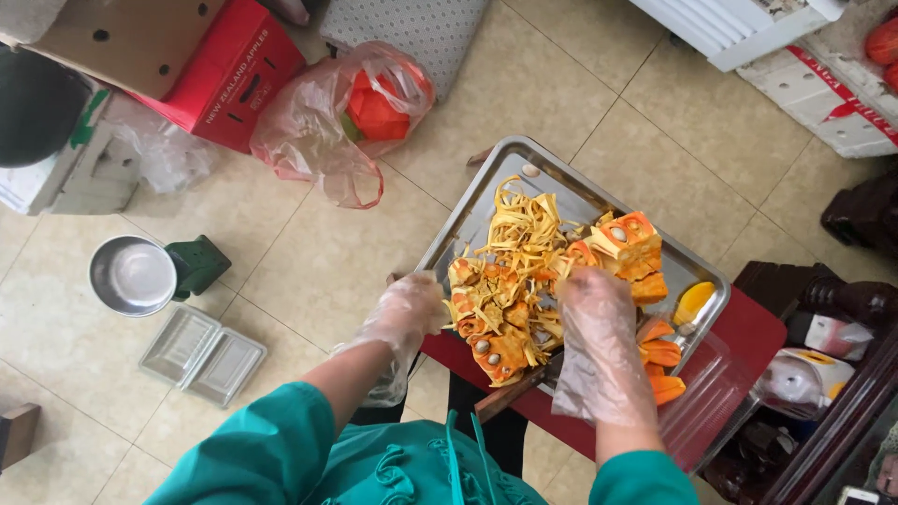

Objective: Separating jackfruit segments from the core by hand on a tray

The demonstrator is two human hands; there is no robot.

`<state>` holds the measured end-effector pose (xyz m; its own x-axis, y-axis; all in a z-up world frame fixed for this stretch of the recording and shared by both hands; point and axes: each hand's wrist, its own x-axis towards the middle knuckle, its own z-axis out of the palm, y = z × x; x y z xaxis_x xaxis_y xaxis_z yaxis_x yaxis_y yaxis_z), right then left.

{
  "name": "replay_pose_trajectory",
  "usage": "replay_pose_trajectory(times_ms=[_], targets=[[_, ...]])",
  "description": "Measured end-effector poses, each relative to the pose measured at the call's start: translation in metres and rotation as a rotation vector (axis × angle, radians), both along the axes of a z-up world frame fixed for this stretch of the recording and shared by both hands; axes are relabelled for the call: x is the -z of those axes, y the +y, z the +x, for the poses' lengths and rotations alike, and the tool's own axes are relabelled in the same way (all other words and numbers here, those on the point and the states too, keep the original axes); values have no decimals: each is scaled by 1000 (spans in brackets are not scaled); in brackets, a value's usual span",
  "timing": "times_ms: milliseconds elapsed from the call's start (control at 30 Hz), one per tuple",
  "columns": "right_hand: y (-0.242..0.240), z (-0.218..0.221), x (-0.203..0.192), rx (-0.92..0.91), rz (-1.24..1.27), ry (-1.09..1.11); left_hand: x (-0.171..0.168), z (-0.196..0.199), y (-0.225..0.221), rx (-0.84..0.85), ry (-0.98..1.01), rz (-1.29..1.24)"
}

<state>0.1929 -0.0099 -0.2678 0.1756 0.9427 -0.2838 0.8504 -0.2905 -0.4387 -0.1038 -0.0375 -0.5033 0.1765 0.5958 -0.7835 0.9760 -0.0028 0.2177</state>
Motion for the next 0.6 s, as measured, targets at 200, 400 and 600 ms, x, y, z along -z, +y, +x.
replay_pose_trajectory(times_ms=[200,400,600], targets=[[-20,-12,-31,283,-520,-56,-165,11,33,1080,78,135],[-28,-56,-18,150,-367,232,-207,3,24,96,-238,-103],[-18,-73,-28,317,-569,289,-248,7,32,-906,-508,-310]])
